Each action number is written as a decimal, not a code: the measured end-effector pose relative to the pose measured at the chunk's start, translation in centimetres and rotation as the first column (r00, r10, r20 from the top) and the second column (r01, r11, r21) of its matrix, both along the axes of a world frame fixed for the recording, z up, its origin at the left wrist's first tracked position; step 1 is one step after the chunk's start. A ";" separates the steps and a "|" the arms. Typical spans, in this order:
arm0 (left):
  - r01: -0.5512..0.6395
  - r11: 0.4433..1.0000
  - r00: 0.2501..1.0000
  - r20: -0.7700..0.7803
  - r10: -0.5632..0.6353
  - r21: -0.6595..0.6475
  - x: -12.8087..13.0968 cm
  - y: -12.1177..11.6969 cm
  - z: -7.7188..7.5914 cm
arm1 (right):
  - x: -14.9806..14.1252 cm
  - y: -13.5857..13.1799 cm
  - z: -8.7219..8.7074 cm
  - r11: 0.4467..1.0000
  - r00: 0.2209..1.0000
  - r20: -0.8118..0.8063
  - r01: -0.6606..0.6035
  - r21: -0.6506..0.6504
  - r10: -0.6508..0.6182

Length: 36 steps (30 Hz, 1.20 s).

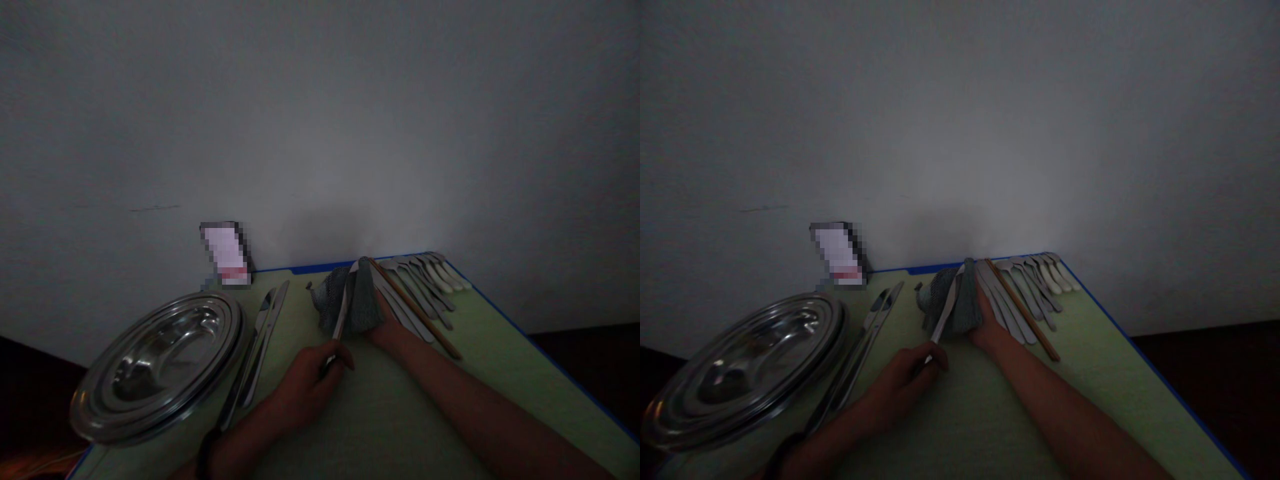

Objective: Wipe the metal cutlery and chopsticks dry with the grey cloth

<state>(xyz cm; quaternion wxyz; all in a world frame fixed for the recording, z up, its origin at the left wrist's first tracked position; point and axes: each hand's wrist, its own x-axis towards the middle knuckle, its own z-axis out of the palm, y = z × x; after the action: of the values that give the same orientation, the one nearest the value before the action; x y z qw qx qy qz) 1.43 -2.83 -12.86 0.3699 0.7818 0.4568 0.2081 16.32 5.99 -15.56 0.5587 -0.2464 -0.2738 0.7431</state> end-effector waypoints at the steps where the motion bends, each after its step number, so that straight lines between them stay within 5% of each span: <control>1: -0.008 1.000 1.000 0.010 0.008 0.000 0.0 0.0 0.0 | 0.0 0.0 0.2 0.999 0.999 -0.030 -0.041 -0.008 0.041; 17: -0.152 0.987 0.979 0.129 0.156 -0.041 0.0 -0.1 -0.4 | 0.2 -0.3 1.7 0.986 0.990 -0.131 0.025 -0.164 -0.046; 25: -0.110 0.994 0.991 0.073 0.112 -0.026 0.1 -0.1 -0.3 | 0.6 0.2 0.7 0.993 0.991 -0.084 0.099 -0.071 -0.105; 36: 0.093 0.988 0.982 -0.175 -0.071 0.121 0.2 -0.4 0.2 | -0.4 -0.1 0.1 0.995 0.996 0.004 0.092 -0.047 -0.092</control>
<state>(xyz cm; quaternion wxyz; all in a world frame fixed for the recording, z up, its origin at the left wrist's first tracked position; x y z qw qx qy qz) 1.60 -3.23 -12.70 0.2869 0.8370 0.4397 0.1541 15.88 5.85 -15.48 0.5860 -0.2726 -0.2451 0.7227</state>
